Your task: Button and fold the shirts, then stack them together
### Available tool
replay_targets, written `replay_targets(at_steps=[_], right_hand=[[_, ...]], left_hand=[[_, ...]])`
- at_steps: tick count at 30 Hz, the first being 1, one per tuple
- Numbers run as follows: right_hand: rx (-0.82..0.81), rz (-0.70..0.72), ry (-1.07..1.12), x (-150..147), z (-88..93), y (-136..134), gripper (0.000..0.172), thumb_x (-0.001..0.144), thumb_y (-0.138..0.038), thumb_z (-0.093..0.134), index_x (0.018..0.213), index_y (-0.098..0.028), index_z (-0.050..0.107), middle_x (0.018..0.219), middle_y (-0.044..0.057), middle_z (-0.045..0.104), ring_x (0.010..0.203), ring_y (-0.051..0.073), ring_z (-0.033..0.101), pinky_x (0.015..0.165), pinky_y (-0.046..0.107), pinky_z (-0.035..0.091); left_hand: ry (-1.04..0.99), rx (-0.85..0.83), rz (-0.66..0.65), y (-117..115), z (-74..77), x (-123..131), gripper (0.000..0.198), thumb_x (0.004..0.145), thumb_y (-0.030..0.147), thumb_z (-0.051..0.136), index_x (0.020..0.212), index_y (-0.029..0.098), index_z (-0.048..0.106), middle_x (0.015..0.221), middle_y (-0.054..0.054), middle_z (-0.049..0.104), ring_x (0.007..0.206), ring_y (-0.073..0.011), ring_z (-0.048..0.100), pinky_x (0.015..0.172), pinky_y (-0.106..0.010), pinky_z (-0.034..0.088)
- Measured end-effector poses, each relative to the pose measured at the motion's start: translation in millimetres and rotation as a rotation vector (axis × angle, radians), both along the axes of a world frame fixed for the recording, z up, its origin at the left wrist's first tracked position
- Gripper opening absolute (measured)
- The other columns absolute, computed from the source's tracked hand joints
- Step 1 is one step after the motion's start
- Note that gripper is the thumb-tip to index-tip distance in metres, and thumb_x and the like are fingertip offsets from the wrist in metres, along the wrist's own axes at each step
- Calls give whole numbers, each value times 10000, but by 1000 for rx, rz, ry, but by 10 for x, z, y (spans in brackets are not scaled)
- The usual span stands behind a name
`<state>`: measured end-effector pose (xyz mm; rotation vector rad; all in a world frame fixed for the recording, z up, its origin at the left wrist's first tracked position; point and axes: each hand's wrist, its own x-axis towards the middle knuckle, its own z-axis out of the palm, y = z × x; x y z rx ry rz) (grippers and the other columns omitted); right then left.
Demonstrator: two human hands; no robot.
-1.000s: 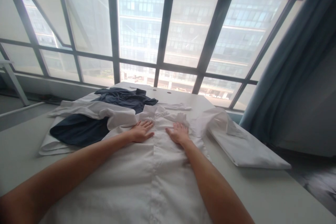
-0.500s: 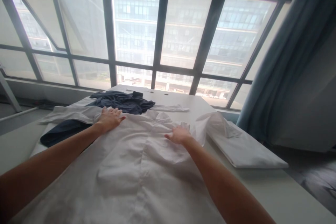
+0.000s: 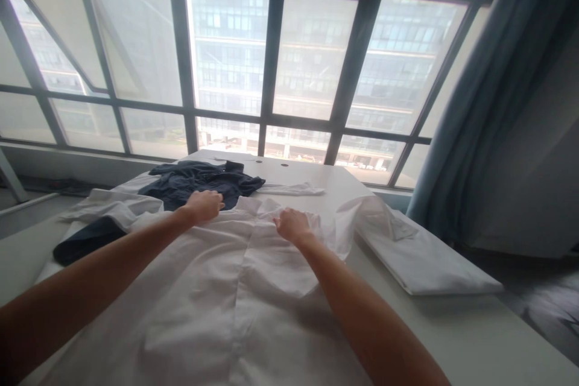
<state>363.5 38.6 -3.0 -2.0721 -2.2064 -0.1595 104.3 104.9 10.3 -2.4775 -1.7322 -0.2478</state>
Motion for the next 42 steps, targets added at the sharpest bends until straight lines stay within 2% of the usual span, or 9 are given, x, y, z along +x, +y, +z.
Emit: replay_targets(at_steps=[6, 10, 15, 20, 24, 30, 33, 37, 42], right_hand=[[-10, 150, 29, -225, -42, 293, 507, 884, -424, 629, 1325, -179, 589, 1442, 156, 513, 1124, 293, 642, 915, 351, 493], [-48, 228, 24, -204, -94, 504, 621, 864, -272, 618, 1460, -205, 459, 1580, 118, 360, 1250, 289, 572, 1017, 356, 456], [-3, 268, 32, -174, -81, 804, 838, 735, -90, 616, 1521, -247, 373, 1578, 100, 374, 1231, 274, 587, 1002, 354, 463], [35, 254, 47, -150, 64, 971, 538, 753, -160, 655, 1283, -250, 626, 1252, 94, 670, 1088, 270, 649, 873, 307, 481], [250, 113, 102, -60, 126, 884, 221, 859, -229, 566, 1028, -174, 697, 1078, 120, 707, 952, 256, 666, 775, 302, 463], [246, 134, 189, 78, -30, 548, 184, 785, -178, 578, 890, -174, 729, 973, 89, 709, 834, 215, 649, 710, 272, 427], [166, 230, 235, 97, -138, 439, 241, 862, -205, 513, 746, -164, 721, 910, 93, 716, 771, 184, 628, 719, 261, 425], [171, 180, 336, 110, -274, 438, 470, 989, -327, 386, 658, -165, 677, 744, 95, 710, 709, 179, 619, 699, 263, 412], [201, -39, 427, 157, -409, 536, 277, 870, -395, 617, 752, -157, 694, 763, 101, 719, 758, 222, 652, 665, 278, 393]], left_hand=[[17, 32, -256, 157, -97, 586, 560, 887, 211, 607, 1429, 233, 469, 1512, -129, 464, 1356, -291, 449, 1065, -450, 374], [29, 65, -273, 333, -192, 666, 396, 805, 188, 670, 1201, 200, 661, 1226, -122, 685, 1188, -314, 569, 1016, -449, 374], [7, 225, -313, 468, -130, 654, 168, 850, 151, 574, 928, 164, 722, 1052, -139, 707, 1085, -301, 581, 966, -439, 369], [-40, 363, -293, 502, -35, 601, 231, 891, 113, 456, 931, 156, 679, 1054, -140, 666, 1042, -277, 591, 901, -409, 414], [-161, 298, -143, 432, -53, 484, 222, 858, 126, 487, 1016, 177, 633, 1032, -103, 692, 933, -259, 658, 779, -343, 459], [-290, 79, -42, 263, -77, 328, 309, 862, 433, 604, 1047, 189, 650, 976, -114, 743, 917, -307, 700, 778, -347, 483], [-455, -70, -53, 229, -102, 291, 426, 945, 542, 463, 1021, 177, 668, 904, -108, 755, 905, -262, 709, 778, -309, 488], [-540, -40, 76, 237, -227, 294, 378, 985, 413, 451, 1126, 127, 654, 956, -163, 751, 970, -268, 703, 818, -323, 484], [-427, 15, 80, 247, -396, 323, 311, 849, 343, 676, 1119, 192, 710, 1030, -129, 731, 1003, -292, 681, 836, -337, 493]])
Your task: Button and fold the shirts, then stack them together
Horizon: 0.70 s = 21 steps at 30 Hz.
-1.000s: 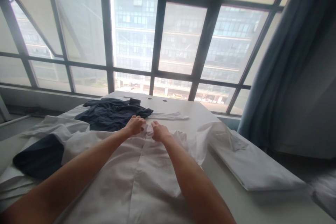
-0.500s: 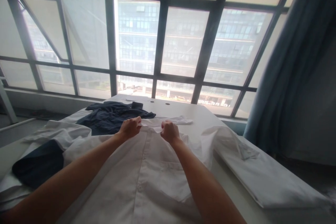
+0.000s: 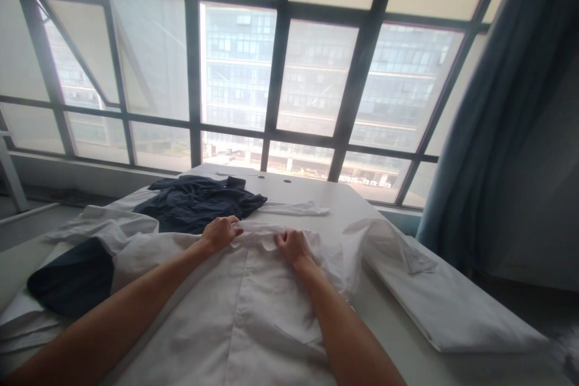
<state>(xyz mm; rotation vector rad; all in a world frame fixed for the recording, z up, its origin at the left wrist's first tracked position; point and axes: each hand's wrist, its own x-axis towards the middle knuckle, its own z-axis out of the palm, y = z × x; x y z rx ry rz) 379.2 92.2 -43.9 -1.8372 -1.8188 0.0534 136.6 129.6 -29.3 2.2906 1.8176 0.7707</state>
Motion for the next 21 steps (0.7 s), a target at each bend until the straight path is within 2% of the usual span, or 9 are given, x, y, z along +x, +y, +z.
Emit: replay_targets(at_steps=[2, 4, 6, 7, 9, 11, 14, 17, 21], right_hand=[[4, -59, 7, 25, -36, 26, 202, 842, -333, 640, 878, -145, 703, 825, 116, 722, 801, 240, 658, 681, 286, 406], [63, -80, 21, 46, -65, 49, 322, 810, -286, 660, 1089, -127, 668, 958, 138, 715, 860, 251, 656, 718, 296, 431], [154, -37, 61, 62, -88, 80, 463, 790, -239, 648, 1235, -119, 606, 1118, 162, 675, 931, 244, 645, 787, 299, 452], [189, 3, 97, 70, -97, 101, 457, 796, -225, 621, 1240, -121, 609, 1164, 164, 658, 951, 235, 640, 820, 297, 455], [222, 75, 197, 88, -106, 152, 324, 836, -244, 545, 1111, -132, 676, 1118, 142, 675, 933, 220, 638, 840, 296, 456], [221, 114, 320, 117, -107, 207, 285, 880, -318, 477, 896, -149, 705, 919, 100, 704, 832, 214, 633, 782, 300, 457], [186, 151, 539, 184, -101, 276, 371, 864, -459, 495, 697, -166, 651, 644, 34, 632, 656, 192, 576, 640, 294, 425], [82, 233, 817, 270, -85, 305, 345, 767, -509, 641, 720, -168, 651, 602, 3, 605, 580, 155, 531, 572, 277, 412], [-113, 317, 1072, 374, -18, 240, 410, 639, -406, 826, 951, -178, 689, 667, -8, 644, 581, 132, 549, 556, 254, 444]], left_hand=[[-1, 71, -65, 13, -33, 6, 174, 844, 313, 669, 933, 194, 759, 1025, -119, 706, 1005, -277, 660, 856, -334, 491], [-90, 180, -137, 40, -48, 14, 124, 825, 271, 668, 803, 183, 752, 1002, -112, 680, 1008, -259, 634, 899, -333, 476], [-269, 218, -216, 77, -53, 30, 133, 814, 264, 655, 745, 172, 722, 920, -91, 674, 939, -233, 628, 882, -326, 473], [-380, 196, -255, 96, -53, 41, 155, 818, 281, 642, 731, 168, 704, 858, -73, 673, 874, -215, 628, 840, -314, 478], [-609, 102, -312, 127, -50, 69, 218, 820, 353, 631, 722, 162, 670, 719, -33, 651, 722, -176, 604, 710, -278, 470], [-817, 4, -325, 146, -39, 95, 300, 771, 451, 679, 741, 154, 655, 634, -6, 623, 601, -145, 552, 586, -248, 418], [-1051, -107, -305, 152, -5, 104, 465, 622, 536, 795, 814, 131, 672, 617, 0, 622, 527, -116, 502, 505, -226, 343], [-1203, -182, -316, 149, 43, 60, 577, 510, 532, 873, 867, 115, 692, 644, -5, 639, 538, -105, 513, 515, -214, 354], [-1345, -311, -348, 163, 84, -35, 572, 498, 484, 903, 883, 118, 690, 647, 13, 627, 530, -94, 518, 529, -211, 388]])
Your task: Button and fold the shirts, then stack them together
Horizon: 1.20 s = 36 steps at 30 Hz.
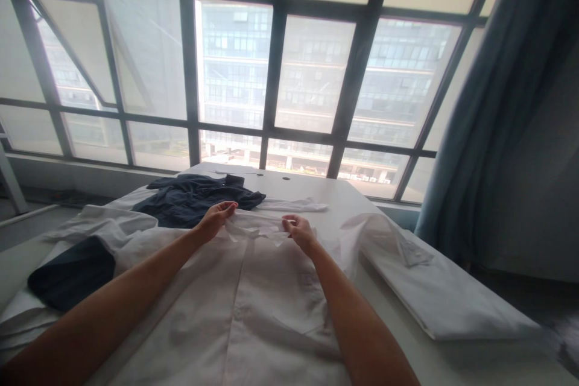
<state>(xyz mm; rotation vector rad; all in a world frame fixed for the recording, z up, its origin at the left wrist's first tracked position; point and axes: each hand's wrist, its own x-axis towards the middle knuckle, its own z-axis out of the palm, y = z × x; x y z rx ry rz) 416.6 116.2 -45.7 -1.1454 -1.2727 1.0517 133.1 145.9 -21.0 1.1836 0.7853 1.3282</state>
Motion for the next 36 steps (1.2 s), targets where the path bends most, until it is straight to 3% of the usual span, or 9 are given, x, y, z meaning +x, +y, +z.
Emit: replay_targets(at_steps=[5, 11, 17, 21, 24, 26, 32, 36], right_hand=[[-89, 320, 277, 50, 107, -140, 447, 646, -323, 854, 1033, -195, 671, 792, 7, 692, 674, 144, 625, 669, 272, 507], [-20, 355, 458, 110, 146, -121, 452, 597, -152, 849, 996, -231, 651, 818, -5, 692, 718, 156, 650, 721, 293, 526], [46, 411, 458, 130, 137, -82, 496, 585, -91, 836, 1023, -236, 653, 827, -8, 693, 743, 156, 657, 732, 298, 528], [63, 351, 434, 89, 146, -83, 494, 583, -123, 836, 1021, -241, 641, 827, -5, 683, 746, 156, 644, 742, 302, 519], [61, 212, 359, 75, 161, -90, 479, 565, -168, 816, 992, -248, 615, 820, 3, 664, 758, 184, 640, 743, 339, 522], [39, 151, 314, 70, 164, -97, 480, 547, -169, 782, 982, -251, 598, 829, 10, 657, 769, 200, 638, 742, 360, 527], [-92, 106, 255, 37, 116, -89, 473, 506, -93, 592, 959, -230, 580, 810, 12, 667, 742, 197, 621, 711, 341, 522], [-132, 62, 253, 43, 72, -36, 483, 487, -87, 511, 943, -227, 585, 755, 16, 664, 670, 188, 603, 637, 319, 511]], left_hand=[[37, -106, -132, -4, 4, -60, 515, 542, 448, 894, 887, 119, 700, 672, -4, 639, 542, -112, 543, 529, -221, 399], [289, -25, -129, -13, 40, -126, 590, 528, 469, 899, 962, 130, 690, 726, -3, 645, 579, -105, 552, 552, -223, 417], [516, 9, -67, 29, 77, -206, 574, 541, 557, 867, 846, 110, 677, 604, 13, 591, 552, -132, 561, 580, -281, 478], [437, -106, -200, -5, 110, -212, 478, 535, 329, 917, 886, 104, 683, 735, -38, 674, 672, -160, 615, 648, -289, 505], [231, -238, -196, -17, 120, -230, 491, 518, 79, 873, 956, 99, 651, 773, -61, 687, 737, -184, 637, 700, -304, 518], [89, -293, -205, -18, 122, -237, 508, 534, 1, 818, 992, 98, 621, 782, -67, 682, 768, -197, 650, 740, -323, 527], [-119, -250, -218, -76, 173, -160, 496, 587, -68, 657, 1022, 138, 535, 704, -1, 616, 707, -170, 629, 770, -341, 528], [19, -138, -246, -157, 222, -101, 460, 623, 32, 617, 1070, 124, 562, 762, -32, 642, 677, -164, 615, 705, -320, 523]])
